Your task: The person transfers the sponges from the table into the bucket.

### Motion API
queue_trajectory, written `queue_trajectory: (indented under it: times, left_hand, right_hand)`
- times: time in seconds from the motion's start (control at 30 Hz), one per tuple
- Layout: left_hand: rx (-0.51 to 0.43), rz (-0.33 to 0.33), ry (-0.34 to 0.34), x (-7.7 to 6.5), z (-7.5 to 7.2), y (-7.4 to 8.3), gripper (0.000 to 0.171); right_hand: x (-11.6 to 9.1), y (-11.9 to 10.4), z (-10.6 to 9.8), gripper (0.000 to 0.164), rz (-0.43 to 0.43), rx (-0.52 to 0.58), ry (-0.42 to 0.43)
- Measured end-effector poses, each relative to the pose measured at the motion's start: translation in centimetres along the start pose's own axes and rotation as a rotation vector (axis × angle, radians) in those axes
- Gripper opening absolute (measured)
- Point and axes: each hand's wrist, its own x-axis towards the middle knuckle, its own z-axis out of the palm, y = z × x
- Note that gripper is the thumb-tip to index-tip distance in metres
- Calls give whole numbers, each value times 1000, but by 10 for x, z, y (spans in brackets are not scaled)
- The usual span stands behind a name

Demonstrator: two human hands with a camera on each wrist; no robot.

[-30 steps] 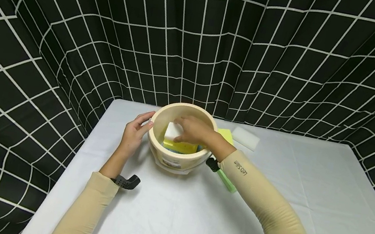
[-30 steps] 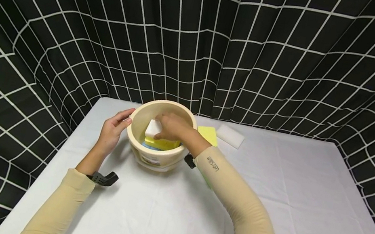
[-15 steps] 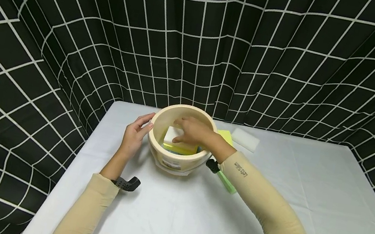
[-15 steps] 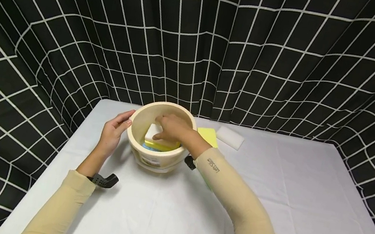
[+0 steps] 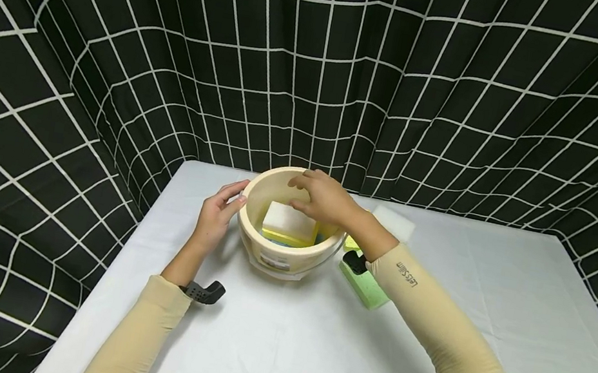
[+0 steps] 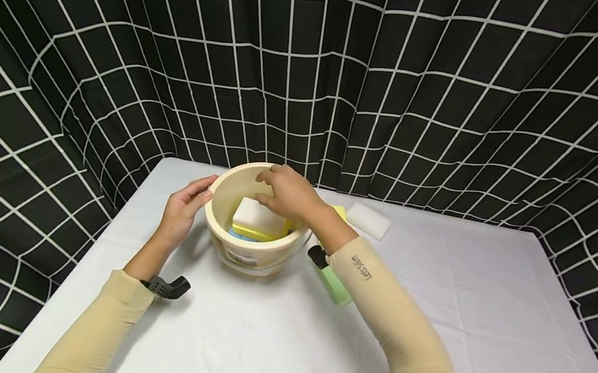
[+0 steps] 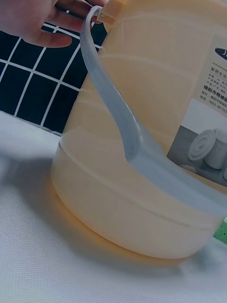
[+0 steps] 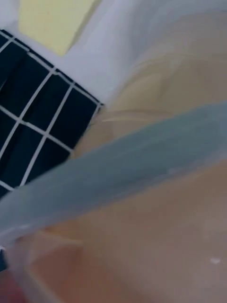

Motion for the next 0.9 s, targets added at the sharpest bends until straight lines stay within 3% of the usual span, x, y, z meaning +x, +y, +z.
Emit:
queue_trajectory:
  times: [0.2, 0.57, 0.8, 0.9]
  left_hand:
    - [9, 7, 5, -2, 0, 2, 39]
    - [3, 26, 19, -2, 0, 4, 38]
    - [-12, 21, 32, 7, -5, -22, 38]
    - [-11, 19, 32, 7, -5, -25, 38]
  right_hand:
    - [-13, 2, -12, 32, -16, -1, 148]
    - [-50, 13, -15, 29, 23, 122, 298]
    - [-75, 25, -16, 26, 23, 101, 343]
    - [-84, 29, -19, 26, 50, 86, 337]
